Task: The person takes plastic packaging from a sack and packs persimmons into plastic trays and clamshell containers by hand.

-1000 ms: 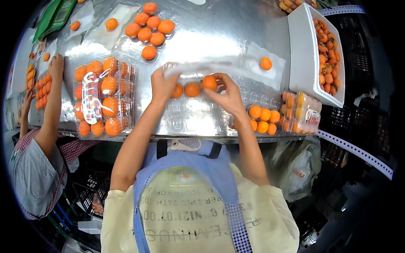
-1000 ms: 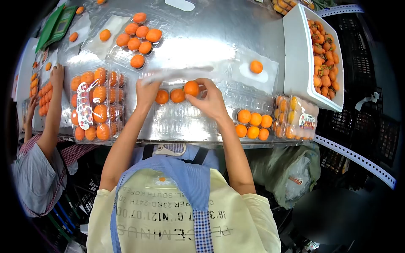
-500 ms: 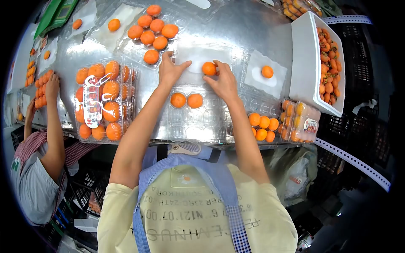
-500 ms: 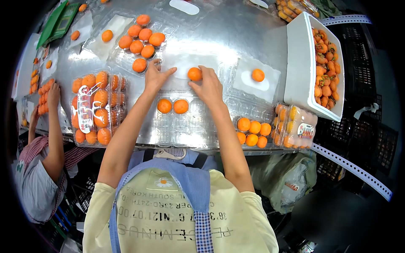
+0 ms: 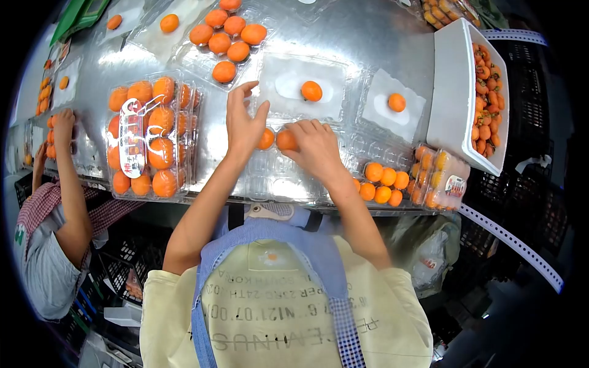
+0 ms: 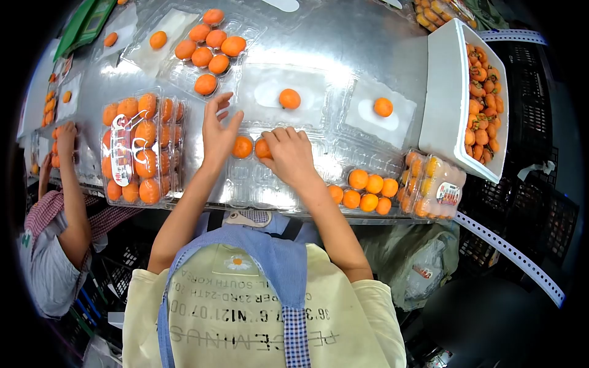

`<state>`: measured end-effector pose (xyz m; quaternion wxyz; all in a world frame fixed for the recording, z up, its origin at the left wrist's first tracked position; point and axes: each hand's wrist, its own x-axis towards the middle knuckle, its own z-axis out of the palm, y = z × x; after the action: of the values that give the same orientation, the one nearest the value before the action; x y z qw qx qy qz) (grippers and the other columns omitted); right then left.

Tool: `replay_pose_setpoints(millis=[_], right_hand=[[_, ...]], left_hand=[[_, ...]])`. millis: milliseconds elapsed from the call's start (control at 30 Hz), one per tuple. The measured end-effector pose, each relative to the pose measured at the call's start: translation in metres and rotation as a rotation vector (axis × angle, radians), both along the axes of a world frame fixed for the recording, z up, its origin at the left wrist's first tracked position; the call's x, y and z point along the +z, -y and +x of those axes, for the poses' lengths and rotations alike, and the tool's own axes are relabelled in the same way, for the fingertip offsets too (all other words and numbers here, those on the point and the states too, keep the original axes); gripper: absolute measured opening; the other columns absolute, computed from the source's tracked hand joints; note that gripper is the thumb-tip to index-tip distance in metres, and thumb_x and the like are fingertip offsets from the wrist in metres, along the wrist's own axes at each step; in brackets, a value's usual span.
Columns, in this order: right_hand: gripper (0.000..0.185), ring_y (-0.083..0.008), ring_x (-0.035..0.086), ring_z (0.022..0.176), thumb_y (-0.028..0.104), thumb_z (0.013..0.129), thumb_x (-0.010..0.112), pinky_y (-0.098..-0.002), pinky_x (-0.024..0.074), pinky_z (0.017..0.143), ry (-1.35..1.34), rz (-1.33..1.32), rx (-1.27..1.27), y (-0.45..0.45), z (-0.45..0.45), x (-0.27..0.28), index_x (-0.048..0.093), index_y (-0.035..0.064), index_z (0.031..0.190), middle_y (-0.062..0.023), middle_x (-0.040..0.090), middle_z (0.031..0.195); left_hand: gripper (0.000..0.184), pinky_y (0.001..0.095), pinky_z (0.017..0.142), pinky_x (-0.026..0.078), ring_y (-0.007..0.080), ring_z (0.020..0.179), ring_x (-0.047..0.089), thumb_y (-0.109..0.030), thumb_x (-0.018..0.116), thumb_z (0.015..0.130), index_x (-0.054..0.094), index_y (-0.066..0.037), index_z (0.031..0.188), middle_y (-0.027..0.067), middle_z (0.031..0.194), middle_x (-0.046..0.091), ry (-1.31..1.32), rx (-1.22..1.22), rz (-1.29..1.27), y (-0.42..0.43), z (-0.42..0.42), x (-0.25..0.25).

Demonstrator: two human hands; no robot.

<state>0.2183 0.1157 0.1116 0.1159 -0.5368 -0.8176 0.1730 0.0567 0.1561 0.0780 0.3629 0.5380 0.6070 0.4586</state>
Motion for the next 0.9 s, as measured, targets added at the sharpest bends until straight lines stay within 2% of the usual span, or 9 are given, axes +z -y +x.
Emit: replay_pose_setpoints(millis=[100,200,300,433,567,667,867,900], right_hand=[[0.039,-0.0244,0.056,0.083,0.019,0.059,0.076,-0.0381,0.0439,0.074,0.025,0.052,0.009,0.004,0.000,-0.005,0.060,0.0072,0.093,-0.0060,0.056,0.086],[0.040,-0.0252,0.056,0.084,0.019,0.059,0.076,-0.0379,0.0441,0.074,-0.005,0.063,0.021,0.005,0.003,-0.008,0.059,0.0067,0.093,-0.0067,0.057,0.087],[0.040,-0.0262,0.056,0.085,0.017,0.059,0.076,-0.0380,0.0444,0.075,-0.080,-0.012,-0.069,0.005,0.006,-0.009,0.059,0.0059,0.093,-0.0080,0.057,0.088],[0.042,-0.0280,0.055,0.087,0.016,0.060,0.075,-0.0381,0.0436,0.076,-0.179,0.008,-0.081,0.009,0.008,-0.021,0.055,0.0044,0.095,-0.0101,0.056,0.089],[0.045,-0.0297,0.053,0.088,0.015,0.060,0.075,-0.0394,0.0414,0.079,-0.223,0.078,-0.058,0.014,0.010,-0.027,0.052,0.0038,0.097,-0.0116,0.056,0.091],[0.047,-0.0303,0.053,0.089,0.014,0.061,0.075,-0.0401,0.0399,0.082,-0.243,0.087,-0.067,0.018,0.011,-0.030,0.051,0.0043,0.100,-0.0120,0.056,0.093],[0.055,-0.0294,0.054,0.094,0.010,0.060,0.077,-0.0380,0.0429,0.081,-0.450,0.166,-0.107,0.031,0.009,-0.024,0.050,0.0051,0.108,-0.0126,0.056,0.100],[0.056,-0.0294,0.054,0.094,0.009,0.060,0.078,-0.0376,0.0437,0.081,-0.501,0.162,-0.121,0.035,0.008,-0.021,0.050,0.0051,0.109,-0.0127,0.056,0.101]], left_hand=[[0.035,0.0310,0.084,0.046,0.0177,0.099,0.052,-0.003,0.061,0.080,0.051,-0.001,0.114,0.0093,0.114,0.052,0.089,-0.070,-0.064,0.021,-0.009,0.007],[0.031,0.0267,0.078,0.048,0.0134,0.093,0.054,-0.001,0.058,0.082,0.051,0.000,0.112,0.0074,0.108,0.055,0.145,-0.109,-0.068,0.042,-0.015,0.011],[0.028,0.0231,0.072,0.048,0.0101,0.084,0.056,-0.001,0.058,0.084,0.051,0.000,0.111,0.0047,0.099,0.057,0.192,-0.153,-0.145,0.060,-0.018,0.011],[0.021,0.0203,0.063,0.047,0.0067,0.073,0.056,-0.003,0.058,0.086,0.053,-0.003,0.107,0.0011,0.083,0.058,0.527,-0.320,-0.391,0.077,-0.016,0.010],[0.020,0.0219,0.058,0.049,0.0079,0.073,0.057,-0.005,0.058,0.086,0.054,-0.003,0.105,0.0023,0.082,0.058,0.574,-0.531,-0.500,0.090,-0.013,-0.001],[0.019,0.0214,0.056,0.049,0.0089,0.071,0.058,-0.006,0.059,0.086,0.054,-0.002,0.104,0.0035,0.082,0.058,0.572,-0.550,-0.543,0.088,-0.012,0.004],[0.024,0.0243,0.055,0.053,0.0114,0.072,0.060,-0.008,0.059,0.086,0.051,-0.001,0.107,0.0072,0.088,0.058,0.634,-0.413,-0.589,0.084,-0.011,0.008],[0.028,0.0246,0.055,0.053,0.0121,0.074,0.060,-0.009,0.060,0.086,0.050,0.000,0.110,0.0081,0.093,0.058,0.672,-0.393,-0.594,0.085,-0.010,0.010]])
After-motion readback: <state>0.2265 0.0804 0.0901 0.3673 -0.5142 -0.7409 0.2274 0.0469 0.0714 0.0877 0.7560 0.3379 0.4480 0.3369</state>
